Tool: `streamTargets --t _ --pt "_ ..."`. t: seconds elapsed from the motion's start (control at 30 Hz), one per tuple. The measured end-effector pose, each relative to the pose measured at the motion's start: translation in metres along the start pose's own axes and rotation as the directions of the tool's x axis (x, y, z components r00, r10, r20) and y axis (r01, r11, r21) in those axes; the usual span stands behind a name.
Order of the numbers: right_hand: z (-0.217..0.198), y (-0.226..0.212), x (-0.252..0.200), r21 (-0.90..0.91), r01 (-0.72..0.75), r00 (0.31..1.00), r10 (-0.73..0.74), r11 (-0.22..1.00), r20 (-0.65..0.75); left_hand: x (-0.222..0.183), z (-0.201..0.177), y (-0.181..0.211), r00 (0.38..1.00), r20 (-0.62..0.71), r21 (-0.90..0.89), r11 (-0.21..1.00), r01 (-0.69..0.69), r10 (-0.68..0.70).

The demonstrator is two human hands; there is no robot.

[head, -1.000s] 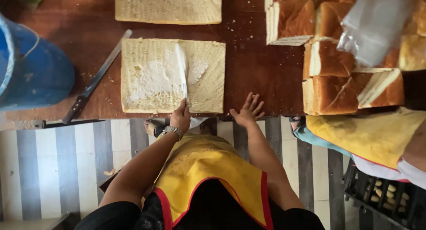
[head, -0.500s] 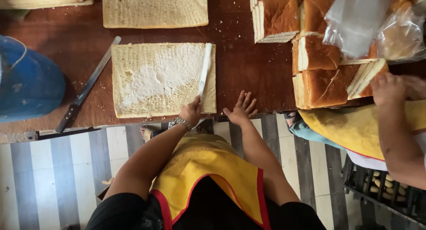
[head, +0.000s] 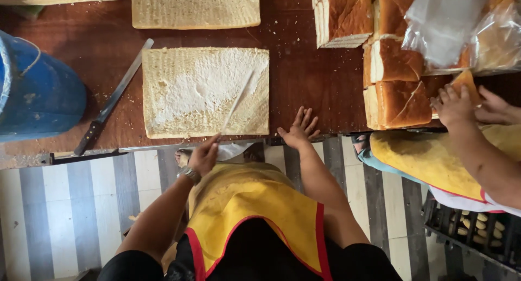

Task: The person slices large bread loaves in half lengthwise with a long knife on a wooden worktable, then scoops a white creamy filling from a blue bucket with a spatula and spreads it over the cut bread slices, stacking the filled slices with other prepared loaves.

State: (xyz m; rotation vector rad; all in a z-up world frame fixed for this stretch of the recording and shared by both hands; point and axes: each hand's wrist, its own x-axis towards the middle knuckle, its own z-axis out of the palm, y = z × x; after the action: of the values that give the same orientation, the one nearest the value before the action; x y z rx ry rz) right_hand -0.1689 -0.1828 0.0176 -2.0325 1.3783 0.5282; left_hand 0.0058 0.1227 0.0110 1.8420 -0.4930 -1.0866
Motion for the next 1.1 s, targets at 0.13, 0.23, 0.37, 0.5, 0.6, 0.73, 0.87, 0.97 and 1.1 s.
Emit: streamTargets --t 0.13,0.23,0.37,0.5,0.6,0.73,0.87,0.97,1.1 --pt "0.001 -0.001 0.0 -0.005 -0.004 1.0 0.004 1.0 -0.009 -0.003 -0.026 -0.034 0.991 -0.134 0.176 0.984 0.023 0.0" --pt "0.001 0.0 -0.001 -0.005 -0.004 1.0 0.004 1.0 -0.007 0.002 -0.033 -0.033 0.988 -0.096 0.427 0.902 -0.067 0.119" --pt "-0.001 0.0 -0.005 -0.001 0.029 0.999 -0.029 1.0 -0.023 0.02 -0.034 -0.018 0.999 0.028 0.396 0.918 0.027 -0.042" --pt "0.0 0.0 -0.004 0.005 0.011 1.0 -0.011 1.0 -0.024 0.027 -0.03 -0.013 0.996 0.073 0.524 0.851 0.002 -0.047" --pt "0.005 0.005 0.002 0.02 0.011 1.0 -0.01 1.0 -0.019 0.023 -0.026 -0.005 0.986 0.149 0.558 0.83 -0.018 -0.079" --pt "0.008 0.013 0.006 0.013 0.026 0.999 -0.025 1.0 -0.04 0.003 -0.021 0.015 0.952 0.219 0.693 0.721 0.001 -0.213" --pt "0.007 0.022 0.01 0.033 0.045 0.998 -0.043 0.998 -0.054 -0.017 -0.025 0.011 0.908 0.288 0.735 0.679 -0.006 -0.303" --pt "-0.006 0.023 -0.005 0.042 0.056 0.997 -0.054 0.998 -0.056 -0.028 -0.036 -0.03 0.946 0.301 0.672 0.73 -0.123 -0.118" --pt "-0.015 0.022 -0.011 0.052 0.086 0.992 -0.081 0.995 -0.095 -0.039 -0.051 -0.051 0.921 0.311 0.335 0.88 -0.338 0.235"
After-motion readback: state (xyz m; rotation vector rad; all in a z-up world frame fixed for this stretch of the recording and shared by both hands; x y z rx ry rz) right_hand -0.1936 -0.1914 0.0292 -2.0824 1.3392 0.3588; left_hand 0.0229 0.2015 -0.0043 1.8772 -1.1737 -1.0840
